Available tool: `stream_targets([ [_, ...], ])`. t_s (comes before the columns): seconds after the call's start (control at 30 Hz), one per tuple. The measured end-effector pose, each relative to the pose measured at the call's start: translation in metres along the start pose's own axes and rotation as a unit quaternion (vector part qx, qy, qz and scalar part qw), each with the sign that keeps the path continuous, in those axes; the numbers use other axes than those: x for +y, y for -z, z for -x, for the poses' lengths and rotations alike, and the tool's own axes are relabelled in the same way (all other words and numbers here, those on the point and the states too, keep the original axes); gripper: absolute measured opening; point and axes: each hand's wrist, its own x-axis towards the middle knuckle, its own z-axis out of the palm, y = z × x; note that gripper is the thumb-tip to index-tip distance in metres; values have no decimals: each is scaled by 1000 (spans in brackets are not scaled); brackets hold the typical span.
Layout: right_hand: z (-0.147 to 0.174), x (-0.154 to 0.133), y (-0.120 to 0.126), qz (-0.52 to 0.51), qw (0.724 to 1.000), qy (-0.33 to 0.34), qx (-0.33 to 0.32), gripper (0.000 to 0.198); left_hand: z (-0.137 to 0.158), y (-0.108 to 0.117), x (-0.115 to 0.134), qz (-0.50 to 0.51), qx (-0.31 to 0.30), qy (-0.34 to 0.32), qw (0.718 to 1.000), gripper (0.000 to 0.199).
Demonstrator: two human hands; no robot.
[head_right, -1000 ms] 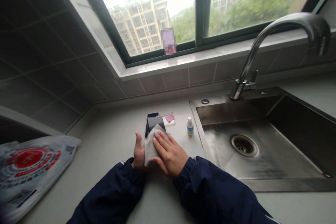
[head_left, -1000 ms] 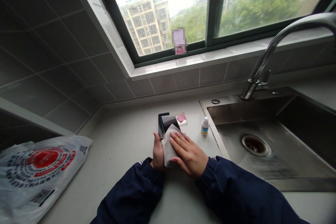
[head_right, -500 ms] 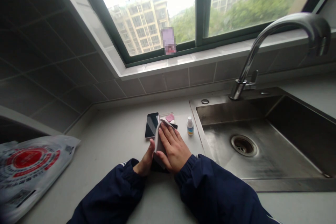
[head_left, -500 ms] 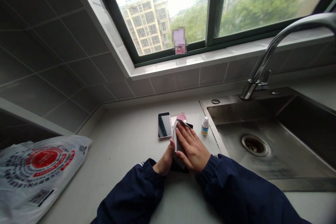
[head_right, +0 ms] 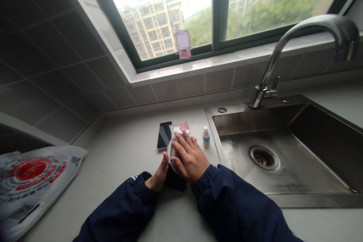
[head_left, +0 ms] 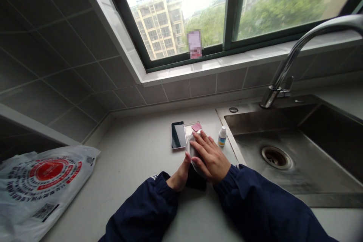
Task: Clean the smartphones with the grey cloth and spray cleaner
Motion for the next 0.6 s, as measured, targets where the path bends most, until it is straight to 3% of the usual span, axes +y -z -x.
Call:
stream_targets([
  [0.1, 2, -5, -3, -14, 999, 28, -33, 50, -5, -5, 0, -42, -20, -9, 999, 52],
  [0.33, 7, -12, -10, -45, 991, 69, -103, 55, -6, -11, 11, 54, 34, 69, 996, 74],
  [0.47, 7, -17, -10, -62, 986, 76, -133, 56, -6, -8, 18, 90, 36, 111, 989, 87],
  [0.6, 8, -19, -11, -75, 983, 92, -140, 55, -8, -8, 26, 88, 38, 105, 990, 103],
])
